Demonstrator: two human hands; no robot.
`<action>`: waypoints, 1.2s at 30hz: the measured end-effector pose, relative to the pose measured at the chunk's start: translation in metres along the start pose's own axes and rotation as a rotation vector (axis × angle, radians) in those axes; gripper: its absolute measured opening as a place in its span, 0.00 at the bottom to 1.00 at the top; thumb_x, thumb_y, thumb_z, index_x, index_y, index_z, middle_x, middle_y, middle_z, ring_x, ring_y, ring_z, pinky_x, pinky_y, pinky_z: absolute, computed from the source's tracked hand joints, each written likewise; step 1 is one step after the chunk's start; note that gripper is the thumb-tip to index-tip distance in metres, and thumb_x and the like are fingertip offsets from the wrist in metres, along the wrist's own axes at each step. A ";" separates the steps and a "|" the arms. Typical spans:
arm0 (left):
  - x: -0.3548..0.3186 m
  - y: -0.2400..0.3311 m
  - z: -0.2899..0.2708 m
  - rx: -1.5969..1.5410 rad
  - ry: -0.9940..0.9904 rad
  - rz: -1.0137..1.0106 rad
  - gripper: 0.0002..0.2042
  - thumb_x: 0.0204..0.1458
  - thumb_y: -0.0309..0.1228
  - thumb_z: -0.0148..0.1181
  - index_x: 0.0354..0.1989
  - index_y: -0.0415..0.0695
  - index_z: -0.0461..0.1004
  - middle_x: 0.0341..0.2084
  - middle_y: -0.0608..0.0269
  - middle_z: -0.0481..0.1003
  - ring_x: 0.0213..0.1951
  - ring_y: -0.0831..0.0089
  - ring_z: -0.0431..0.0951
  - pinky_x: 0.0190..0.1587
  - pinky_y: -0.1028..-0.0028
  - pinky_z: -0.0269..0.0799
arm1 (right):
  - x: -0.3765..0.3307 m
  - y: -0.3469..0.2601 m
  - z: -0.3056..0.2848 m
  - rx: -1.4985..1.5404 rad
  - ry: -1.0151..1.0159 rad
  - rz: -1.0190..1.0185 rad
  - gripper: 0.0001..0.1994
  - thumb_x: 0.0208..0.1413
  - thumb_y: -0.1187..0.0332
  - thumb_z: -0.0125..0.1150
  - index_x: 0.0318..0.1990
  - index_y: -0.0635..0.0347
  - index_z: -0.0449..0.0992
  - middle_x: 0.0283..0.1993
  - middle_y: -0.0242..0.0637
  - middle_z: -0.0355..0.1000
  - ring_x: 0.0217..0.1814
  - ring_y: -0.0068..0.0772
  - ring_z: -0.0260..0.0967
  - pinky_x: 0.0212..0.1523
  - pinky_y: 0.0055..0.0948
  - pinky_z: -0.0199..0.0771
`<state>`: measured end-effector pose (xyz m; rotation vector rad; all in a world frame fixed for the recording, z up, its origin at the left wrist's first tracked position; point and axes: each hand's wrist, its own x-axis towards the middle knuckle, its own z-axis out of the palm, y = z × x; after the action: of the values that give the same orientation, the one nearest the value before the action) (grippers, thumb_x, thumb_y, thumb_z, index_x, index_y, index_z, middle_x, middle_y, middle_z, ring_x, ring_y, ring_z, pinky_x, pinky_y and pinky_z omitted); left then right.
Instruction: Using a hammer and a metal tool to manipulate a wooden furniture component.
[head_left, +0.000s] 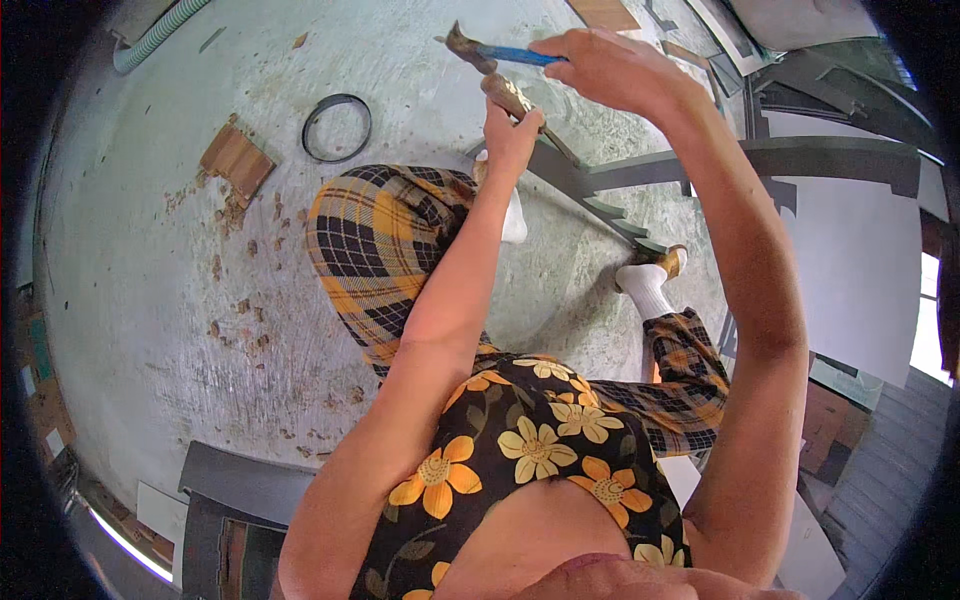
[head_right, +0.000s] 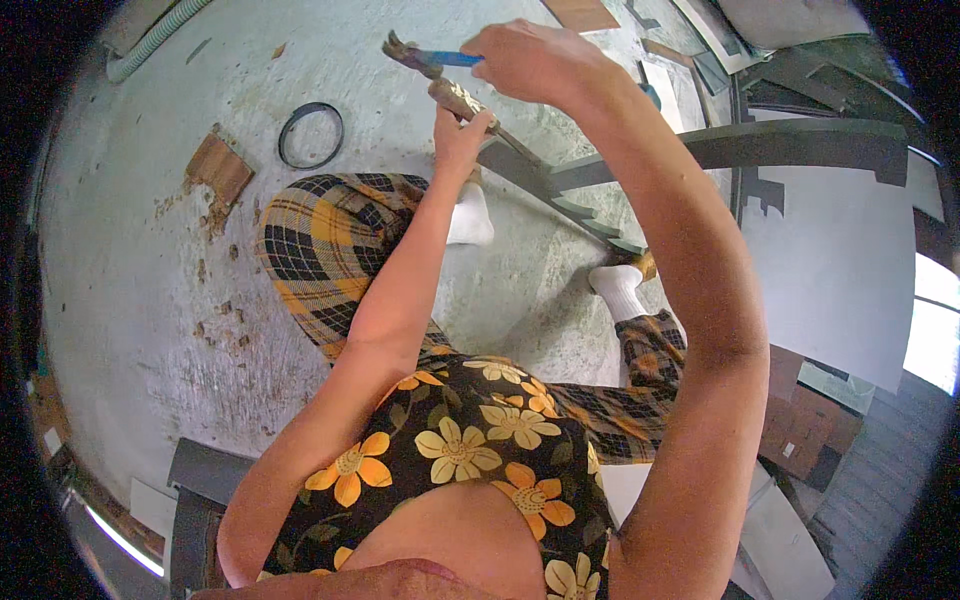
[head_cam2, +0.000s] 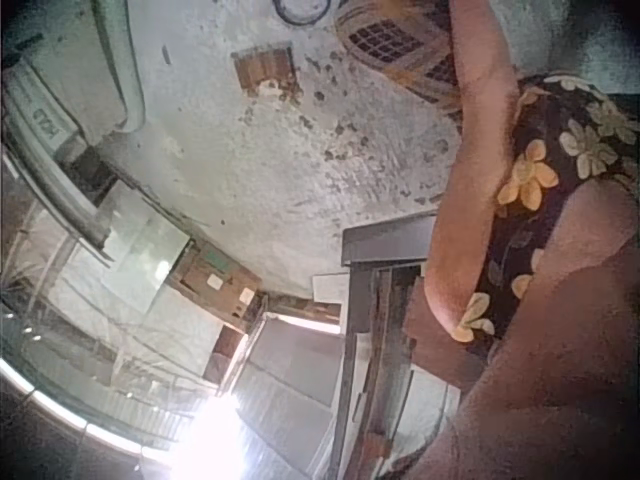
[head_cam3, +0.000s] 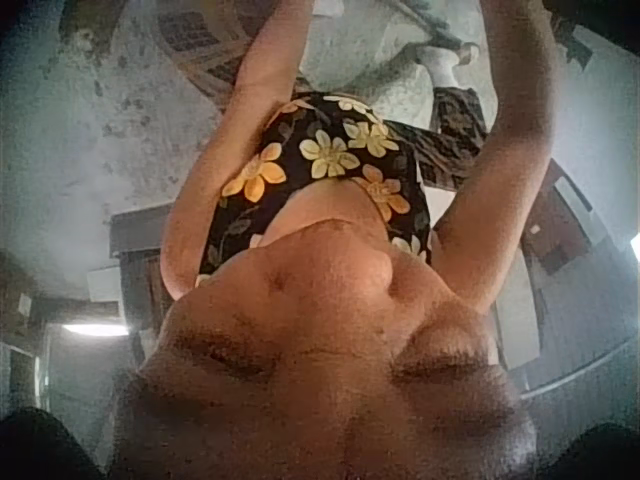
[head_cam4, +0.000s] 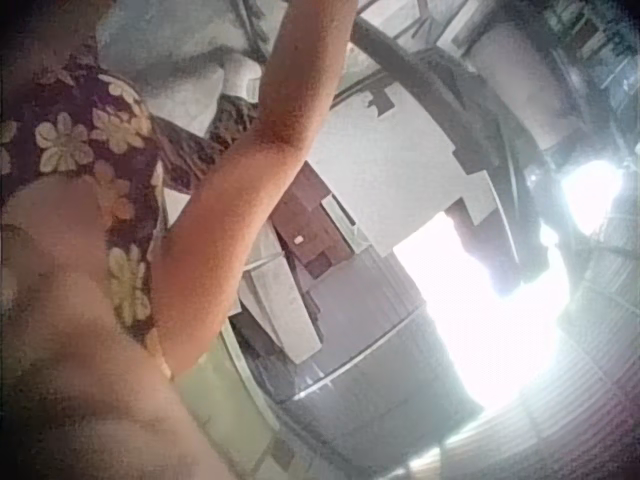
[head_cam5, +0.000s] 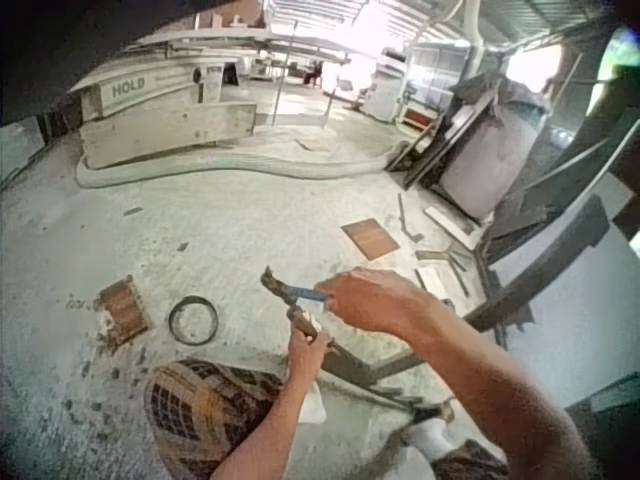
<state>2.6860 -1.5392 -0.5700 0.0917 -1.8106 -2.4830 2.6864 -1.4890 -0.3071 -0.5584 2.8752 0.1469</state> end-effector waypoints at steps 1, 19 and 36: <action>0.001 -0.010 -0.001 -0.040 0.002 -0.006 0.26 0.47 0.24 0.62 0.54 0.39 0.58 0.41 0.56 0.69 0.40 0.69 0.76 0.34 0.72 0.80 | 0.000 0.002 0.004 0.015 -0.006 -0.010 0.17 0.60 0.59 0.52 0.56 0.47 0.74 0.49 0.43 0.75 0.48 0.46 0.74 0.48 0.39 0.73; 0.006 0.031 -0.001 -0.111 0.002 0.096 0.22 0.44 0.27 0.64 0.48 0.37 0.65 0.39 0.56 0.74 0.39 0.70 0.75 0.42 0.69 0.71 | -0.040 0.023 0.018 0.169 0.303 -0.068 0.16 0.60 0.63 0.51 0.55 0.49 0.74 0.42 0.47 0.76 0.45 0.51 0.73 0.45 0.45 0.72; -0.005 0.084 -0.011 0.387 -0.127 0.266 0.20 0.47 0.29 0.66 0.47 0.36 0.68 0.37 0.58 0.78 0.39 0.71 0.76 0.44 0.70 0.72 | -0.140 0.033 0.053 0.719 0.471 0.315 0.18 0.60 0.65 0.57 0.58 0.52 0.72 0.28 0.46 0.72 0.26 0.33 0.67 0.35 0.32 0.70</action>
<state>2.6939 -1.5747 -0.4928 -0.2758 -2.1681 -1.9795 2.8107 -1.4010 -0.3259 0.0113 3.1076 -1.0555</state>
